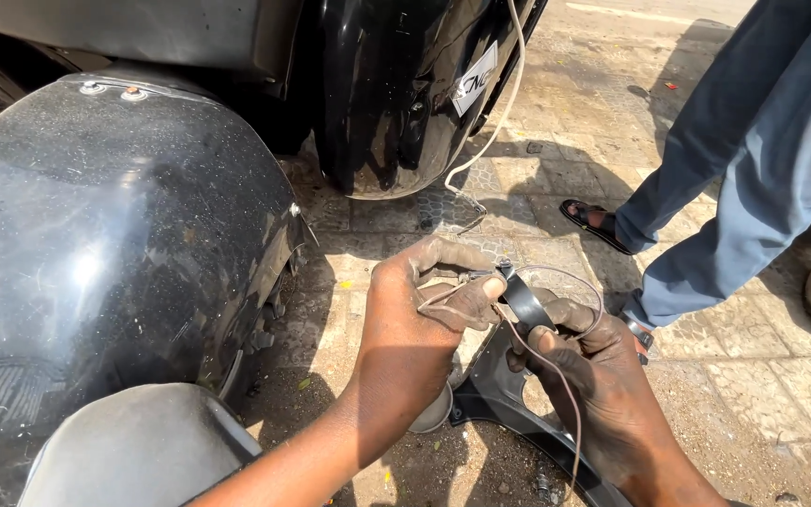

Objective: Repairing and taping wires for an auto-rickshaw headlight assembly.

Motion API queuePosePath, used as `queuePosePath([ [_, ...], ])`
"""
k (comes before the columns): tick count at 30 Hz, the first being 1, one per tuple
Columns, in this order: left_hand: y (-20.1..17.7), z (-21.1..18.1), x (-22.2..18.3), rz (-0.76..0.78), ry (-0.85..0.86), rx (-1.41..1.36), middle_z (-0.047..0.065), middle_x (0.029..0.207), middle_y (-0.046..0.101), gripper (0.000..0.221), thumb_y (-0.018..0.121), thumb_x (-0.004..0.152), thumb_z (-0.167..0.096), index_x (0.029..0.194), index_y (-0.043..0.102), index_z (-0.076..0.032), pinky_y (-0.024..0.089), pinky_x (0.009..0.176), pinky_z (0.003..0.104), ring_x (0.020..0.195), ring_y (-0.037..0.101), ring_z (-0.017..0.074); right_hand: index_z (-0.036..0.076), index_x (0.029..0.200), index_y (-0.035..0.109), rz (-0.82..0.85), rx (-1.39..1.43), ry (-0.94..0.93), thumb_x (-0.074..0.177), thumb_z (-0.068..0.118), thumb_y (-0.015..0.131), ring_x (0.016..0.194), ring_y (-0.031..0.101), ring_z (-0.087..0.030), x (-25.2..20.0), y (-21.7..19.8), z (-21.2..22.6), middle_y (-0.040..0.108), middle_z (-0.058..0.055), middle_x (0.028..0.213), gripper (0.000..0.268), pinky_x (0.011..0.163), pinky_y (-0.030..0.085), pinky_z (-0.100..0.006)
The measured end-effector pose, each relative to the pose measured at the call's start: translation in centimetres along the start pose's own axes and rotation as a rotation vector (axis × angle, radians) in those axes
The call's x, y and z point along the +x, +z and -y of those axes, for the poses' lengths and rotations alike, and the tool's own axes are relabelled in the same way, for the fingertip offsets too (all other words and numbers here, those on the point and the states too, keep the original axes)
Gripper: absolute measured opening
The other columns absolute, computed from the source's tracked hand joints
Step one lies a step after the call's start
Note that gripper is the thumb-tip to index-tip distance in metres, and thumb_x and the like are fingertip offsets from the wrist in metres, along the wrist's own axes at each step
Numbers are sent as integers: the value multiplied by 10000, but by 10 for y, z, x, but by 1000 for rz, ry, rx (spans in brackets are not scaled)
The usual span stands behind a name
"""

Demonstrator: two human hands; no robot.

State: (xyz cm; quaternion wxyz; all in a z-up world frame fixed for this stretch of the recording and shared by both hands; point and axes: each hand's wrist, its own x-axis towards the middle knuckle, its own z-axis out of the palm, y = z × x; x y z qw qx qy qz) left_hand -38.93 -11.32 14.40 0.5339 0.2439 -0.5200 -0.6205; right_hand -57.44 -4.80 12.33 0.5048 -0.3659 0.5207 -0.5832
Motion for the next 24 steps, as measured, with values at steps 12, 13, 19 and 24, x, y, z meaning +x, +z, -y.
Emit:
queuePosePath([
  [12, -2, -16, 1, 1, -73, 226, 37, 821, 743, 170, 727, 894, -217, 904, 753, -49, 576, 768, 283, 815, 701, 99, -70, 972, 762, 16, -288, -103, 738, 178, 858, 826, 694, -216, 1, -4, 4, 760, -124, 969, 354, 757, 565, -363],
  [13, -3, -13, 1, 10, -24, 230, 30, 836, 749, 171, 717, 897, -212, 909, 753, -46, 580, 782, 284, 834, 710, 93, -34, 941, 784, 5, -415, -145, 689, 168, 863, 859, 699, -192, 2, -2, 7, 793, -80, 1082, 333, 784, 571, -343],
  [19, -4, -8, 5, 60, -32, 280, 55, 799, 733, 100, 696, 859, -118, 866, 737, -27, 555, 723, 273, 790, 681, 96, 41, 1015, 794, 107, -684, -335, 744, 157, 847, 1033, 726, -171, 1, 11, 28, 747, -54, 1158, 299, 891, 582, -326],
  [24, -2, -4, -1, 171, -109, 238, 41, 793, 692, 56, 682, 775, -47, 827, 694, -29, 535, 669, 257, 768, 652, 81, 89, 1157, 764, 143, -886, -287, 752, 46, 762, 1112, 686, -181, 10, -12, 27, 637, -33, 1355, 407, 884, 589, -340],
])
